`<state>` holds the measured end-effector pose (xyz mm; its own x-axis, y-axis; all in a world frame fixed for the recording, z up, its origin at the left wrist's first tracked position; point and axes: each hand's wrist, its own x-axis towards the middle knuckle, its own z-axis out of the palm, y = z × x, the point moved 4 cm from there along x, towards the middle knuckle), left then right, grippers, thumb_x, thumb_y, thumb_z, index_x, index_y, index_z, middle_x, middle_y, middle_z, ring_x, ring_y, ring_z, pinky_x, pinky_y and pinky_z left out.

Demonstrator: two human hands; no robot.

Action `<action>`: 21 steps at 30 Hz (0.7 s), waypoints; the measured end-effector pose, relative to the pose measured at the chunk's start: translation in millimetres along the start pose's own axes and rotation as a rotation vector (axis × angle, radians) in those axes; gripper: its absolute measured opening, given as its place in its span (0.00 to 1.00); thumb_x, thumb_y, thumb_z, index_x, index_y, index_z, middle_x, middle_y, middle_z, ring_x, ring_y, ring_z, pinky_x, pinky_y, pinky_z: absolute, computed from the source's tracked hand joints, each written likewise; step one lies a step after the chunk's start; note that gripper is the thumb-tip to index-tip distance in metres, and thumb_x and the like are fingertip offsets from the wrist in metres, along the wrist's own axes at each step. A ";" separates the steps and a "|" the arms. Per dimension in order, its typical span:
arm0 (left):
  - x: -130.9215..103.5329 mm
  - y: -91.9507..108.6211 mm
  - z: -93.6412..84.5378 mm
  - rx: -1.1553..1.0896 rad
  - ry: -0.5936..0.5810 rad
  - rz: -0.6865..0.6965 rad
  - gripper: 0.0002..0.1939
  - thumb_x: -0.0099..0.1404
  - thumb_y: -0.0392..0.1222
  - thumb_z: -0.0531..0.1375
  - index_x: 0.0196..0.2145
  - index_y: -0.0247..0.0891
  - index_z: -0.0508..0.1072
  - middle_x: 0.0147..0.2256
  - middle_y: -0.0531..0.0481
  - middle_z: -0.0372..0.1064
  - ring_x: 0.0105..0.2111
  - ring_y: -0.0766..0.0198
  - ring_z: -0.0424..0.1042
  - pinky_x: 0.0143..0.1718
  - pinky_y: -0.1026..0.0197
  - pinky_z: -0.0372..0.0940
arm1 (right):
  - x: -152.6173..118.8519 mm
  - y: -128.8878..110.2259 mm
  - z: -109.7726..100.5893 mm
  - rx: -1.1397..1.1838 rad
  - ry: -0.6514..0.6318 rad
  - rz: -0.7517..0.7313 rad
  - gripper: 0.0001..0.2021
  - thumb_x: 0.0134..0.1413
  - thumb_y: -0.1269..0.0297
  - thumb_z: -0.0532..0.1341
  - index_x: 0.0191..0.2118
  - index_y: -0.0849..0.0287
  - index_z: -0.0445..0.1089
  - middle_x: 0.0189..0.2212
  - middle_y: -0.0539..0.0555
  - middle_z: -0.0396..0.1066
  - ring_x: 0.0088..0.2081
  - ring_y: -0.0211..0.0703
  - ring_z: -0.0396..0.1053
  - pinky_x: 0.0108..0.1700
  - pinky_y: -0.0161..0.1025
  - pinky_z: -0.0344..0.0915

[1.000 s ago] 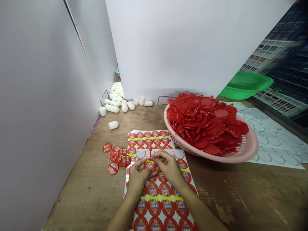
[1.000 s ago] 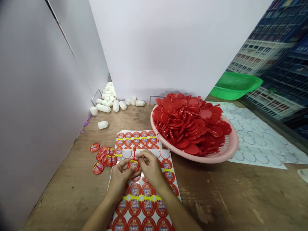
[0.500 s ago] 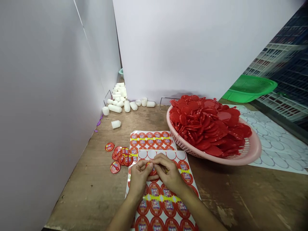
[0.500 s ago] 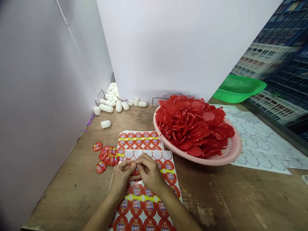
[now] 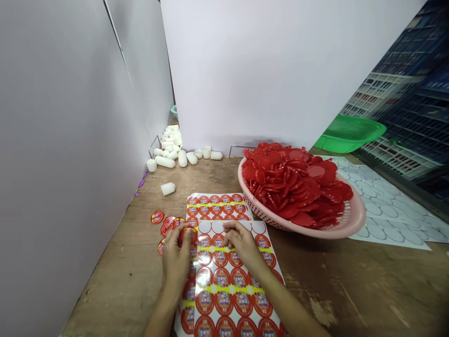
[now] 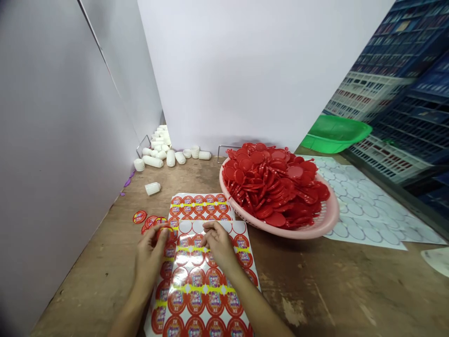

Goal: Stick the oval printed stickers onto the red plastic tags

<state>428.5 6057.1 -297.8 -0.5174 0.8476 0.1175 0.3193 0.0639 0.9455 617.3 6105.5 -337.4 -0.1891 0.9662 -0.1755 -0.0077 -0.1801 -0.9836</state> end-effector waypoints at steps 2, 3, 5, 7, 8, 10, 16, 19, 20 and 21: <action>7.5 4.2 -16.8 0.320 0.088 0.159 0.15 0.61 0.46 0.58 0.43 0.37 0.75 0.43 0.39 0.70 0.47 0.47 0.66 0.51 0.41 0.59 | -1.9 -2.7 3.6 -0.151 -0.004 -0.102 0.10 0.50 0.65 0.52 0.39 0.58 0.64 0.25 0.50 0.67 0.28 0.42 0.67 0.34 0.39 0.64; 6.7 6.1 -21.4 0.436 0.105 0.213 0.16 0.62 0.45 0.57 0.45 0.36 0.74 0.44 0.38 0.68 0.47 0.45 0.64 0.51 0.39 0.58 | -3.4 -6.2 4.7 -0.252 0.013 -0.178 0.11 0.52 0.66 0.50 0.40 0.58 0.65 0.29 0.53 0.69 0.32 0.43 0.68 0.37 0.41 0.65; -4.6 7.7 -21.1 0.532 0.037 0.269 0.15 0.64 0.45 0.54 0.44 0.35 0.72 0.42 0.38 0.67 0.44 0.47 0.65 0.48 0.40 0.60 | -5.7 -16.3 6.1 -0.520 0.065 -0.334 0.14 0.53 0.70 0.49 0.43 0.58 0.66 0.42 0.58 0.70 0.44 0.48 0.68 0.46 0.46 0.63; -25.2 4.7 -10.4 0.485 -0.150 0.257 0.13 0.66 0.46 0.54 0.42 0.37 0.70 0.40 0.41 0.68 0.42 0.50 0.67 0.46 0.45 0.64 | -4.5 -26.8 7.1 -0.807 0.083 -0.416 0.16 0.54 0.72 0.50 0.48 0.57 0.66 0.50 0.61 0.68 0.54 0.54 0.61 0.53 0.53 0.57; -36.6 2.1 -4.4 0.435 -0.220 0.232 0.13 0.66 0.46 0.54 0.43 0.38 0.69 0.41 0.42 0.68 0.43 0.52 0.67 0.46 0.47 0.64 | -2.5 -31.6 7.4 -0.927 0.057 -0.412 0.16 0.54 0.71 0.52 0.48 0.57 0.67 0.50 0.61 0.68 0.55 0.56 0.60 0.54 0.55 0.55; -55.1 -3.0 3.3 0.338 -0.241 0.166 0.18 0.65 0.46 0.55 0.51 0.38 0.65 0.47 0.41 0.67 0.49 0.52 0.66 0.50 0.46 0.63 | 1.0 -43.2 6.6 -1.058 -0.045 -0.365 0.09 0.54 0.71 0.54 0.40 0.57 0.69 0.43 0.60 0.71 0.49 0.55 0.64 0.51 0.53 0.56; -51.9 12.1 -1.6 -0.073 -0.513 -0.166 0.14 0.63 0.51 0.57 0.39 0.37 0.71 0.35 0.46 0.71 0.36 0.56 0.71 0.36 0.57 0.67 | -18.0 -112.3 -18.3 -0.806 0.003 -0.360 0.08 0.60 0.65 0.51 0.32 0.56 0.64 0.27 0.50 0.70 0.30 0.43 0.67 0.34 0.39 0.61; -19.7 53.9 -25.9 -0.004 -0.569 -0.038 0.18 0.61 0.51 0.59 0.22 0.37 0.62 0.20 0.56 0.57 0.22 0.68 0.58 0.22 0.66 0.53 | -33.4 -143.7 -26.3 -0.801 0.002 -0.454 0.12 0.61 0.66 0.50 0.47 0.56 0.65 0.40 0.54 0.73 0.41 0.45 0.71 0.42 0.41 0.65; -8.5 70.3 -32.1 0.066 -0.610 0.052 0.20 0.62 0.50 0.58 0.19 0.38 0.57 0.19 0.58 0.51 0.21 0.70 0.53 0.21 0.67 0.49 | -37.2 -153.9 -26.0 -0.815 -0.018 -0.521 0.16 0.61 0.67 0.50 0.53 0.55 0.63 0.48 0.56 0.71 0.48 0.46 0.69 0.48 0.43 0.64; 0.8 85.8 -35.1 0.126 -0.699 0.132 0.21 0.64 0.50 0.55 0.19 0.38 0.55 0.19 0.58 0.48 0.20 0.71 0.49 0.21 0.66 0.46 | -40.1 -164.4 -24.8 -0.828 -0.037 -0.601 0.19 0.61 0.68 0.50 0.58 0.54 0.60 0.54 0.57 0.67 0.54 0.47 0.65 0.54 0.45 0.61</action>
<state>427.6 6044.8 -205.9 0.1476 0.9885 -0.0336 0.4553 -0.0378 0.8895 650.6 6100.9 -169.7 -0.4078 0.8457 0.3442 0.5664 0.5299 -0.6311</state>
